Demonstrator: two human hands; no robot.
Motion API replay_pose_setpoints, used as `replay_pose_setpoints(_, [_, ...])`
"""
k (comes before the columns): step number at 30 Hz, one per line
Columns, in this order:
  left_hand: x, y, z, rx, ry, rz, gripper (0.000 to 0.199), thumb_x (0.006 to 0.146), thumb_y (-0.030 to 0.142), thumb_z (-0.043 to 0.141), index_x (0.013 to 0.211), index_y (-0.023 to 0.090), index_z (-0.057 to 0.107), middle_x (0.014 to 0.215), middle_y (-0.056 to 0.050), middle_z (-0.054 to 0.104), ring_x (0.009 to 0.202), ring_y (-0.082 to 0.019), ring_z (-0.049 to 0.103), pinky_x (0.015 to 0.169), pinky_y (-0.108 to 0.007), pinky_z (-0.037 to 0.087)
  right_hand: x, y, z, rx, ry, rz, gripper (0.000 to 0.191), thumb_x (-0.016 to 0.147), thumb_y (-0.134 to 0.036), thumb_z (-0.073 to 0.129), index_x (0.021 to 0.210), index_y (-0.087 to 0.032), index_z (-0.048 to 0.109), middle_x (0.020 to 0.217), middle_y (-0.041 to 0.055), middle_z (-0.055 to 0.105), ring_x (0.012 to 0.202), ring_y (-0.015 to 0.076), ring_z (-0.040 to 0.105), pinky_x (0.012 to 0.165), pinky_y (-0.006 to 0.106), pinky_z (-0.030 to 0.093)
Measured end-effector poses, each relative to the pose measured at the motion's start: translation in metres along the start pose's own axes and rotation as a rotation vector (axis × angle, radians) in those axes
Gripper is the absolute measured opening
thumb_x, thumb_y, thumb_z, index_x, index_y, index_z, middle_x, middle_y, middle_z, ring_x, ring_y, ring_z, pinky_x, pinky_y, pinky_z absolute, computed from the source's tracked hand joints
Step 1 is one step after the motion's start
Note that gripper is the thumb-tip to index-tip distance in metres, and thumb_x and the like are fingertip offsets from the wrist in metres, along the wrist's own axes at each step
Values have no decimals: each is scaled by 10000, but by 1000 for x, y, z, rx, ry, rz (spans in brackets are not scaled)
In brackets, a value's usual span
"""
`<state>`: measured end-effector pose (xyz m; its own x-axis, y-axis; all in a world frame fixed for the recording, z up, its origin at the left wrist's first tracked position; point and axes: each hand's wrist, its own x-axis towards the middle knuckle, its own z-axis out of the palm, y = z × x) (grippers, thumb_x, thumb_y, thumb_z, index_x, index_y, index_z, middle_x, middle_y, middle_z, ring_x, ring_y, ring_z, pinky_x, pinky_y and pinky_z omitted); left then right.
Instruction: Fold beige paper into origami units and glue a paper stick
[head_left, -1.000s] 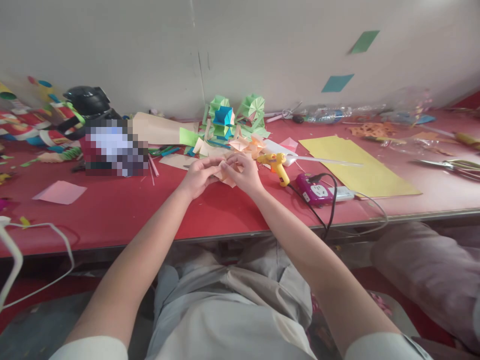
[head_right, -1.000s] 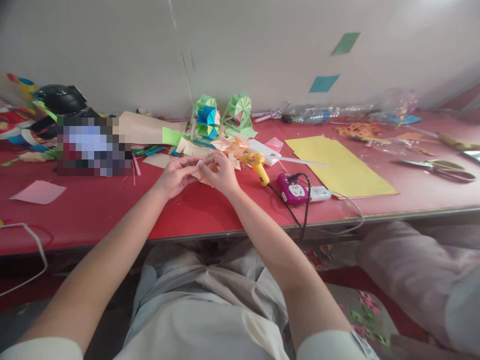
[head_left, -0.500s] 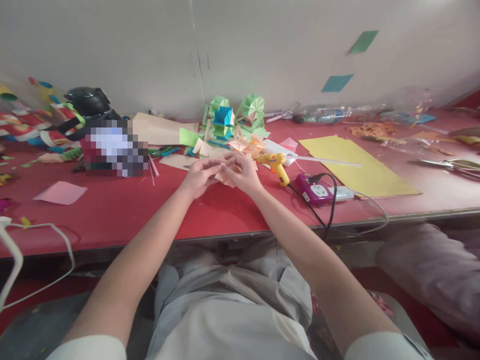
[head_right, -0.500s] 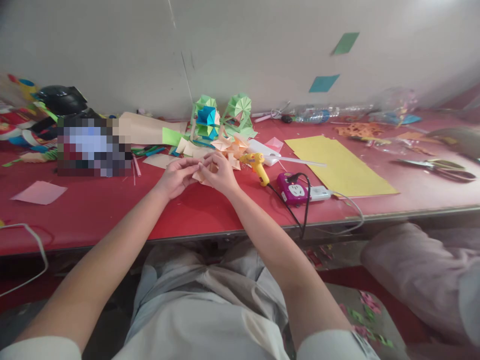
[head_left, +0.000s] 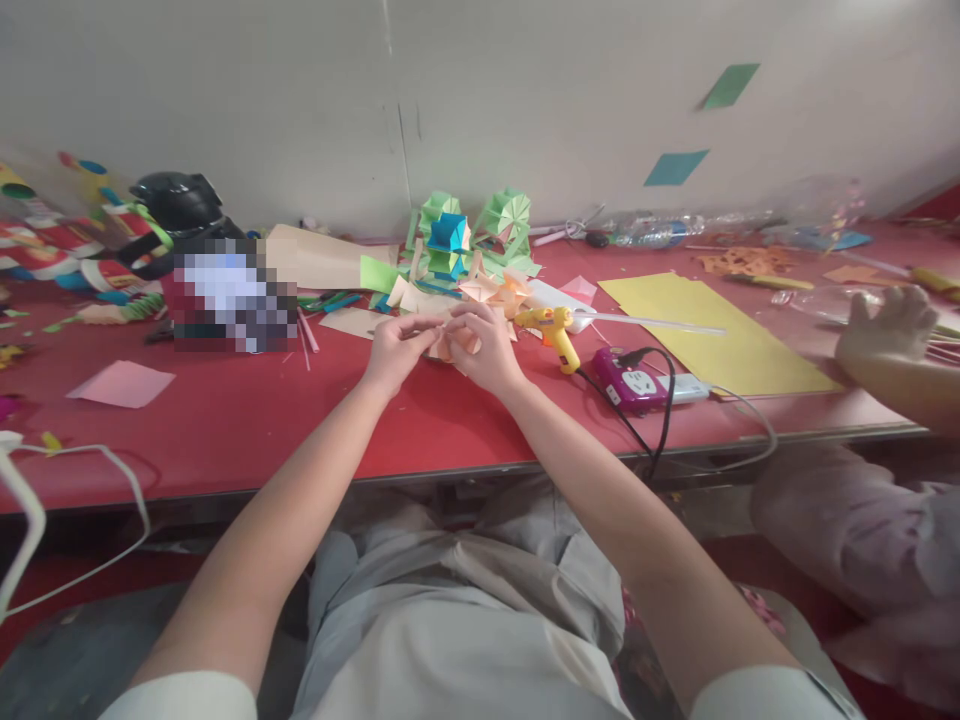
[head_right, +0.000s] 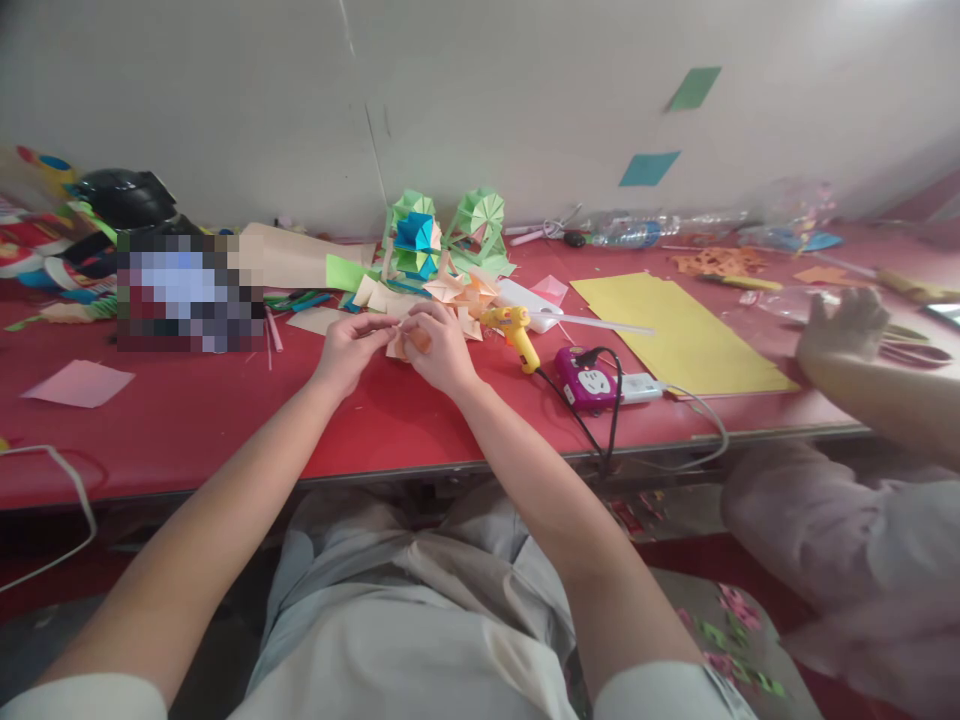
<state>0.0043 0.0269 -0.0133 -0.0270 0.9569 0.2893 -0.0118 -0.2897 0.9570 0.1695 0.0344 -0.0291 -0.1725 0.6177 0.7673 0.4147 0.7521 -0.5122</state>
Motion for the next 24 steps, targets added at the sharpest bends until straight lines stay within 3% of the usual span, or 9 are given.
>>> replay_pose_setpoints(8, [-1,6,3,-175,45,-170,293,589,303,851,820,144,769,759,-47,730,724,-191,677,723,-341,566,-1,3,0,-123,-51,-8,193,833,-138,606,965,-222,719,1162,98,631,1108,274,583,1013,482,431])
replay_pose_setpoints(15, [3,10,-1,-338,94,-303,206,599,180,809,788,160,728,733,-20,722,699,-152,695,707,-282,554,0,-6,-3,-263,-80,-58,214,913,-203,602,1010,-263,783,1206,86,648,1138,285,546,1000,479,437])
replay_pose_setpoints(24, [7,18,-9,-423,154,-279,150,660,123,752,796,166,707,784,-18,738,754,-144,712,750,-267,568,1,-10,-4,-264,-63,-44,233,971,-373,589,1003,-291,805,1229,86,641,1147,283,541,1000,483,445])
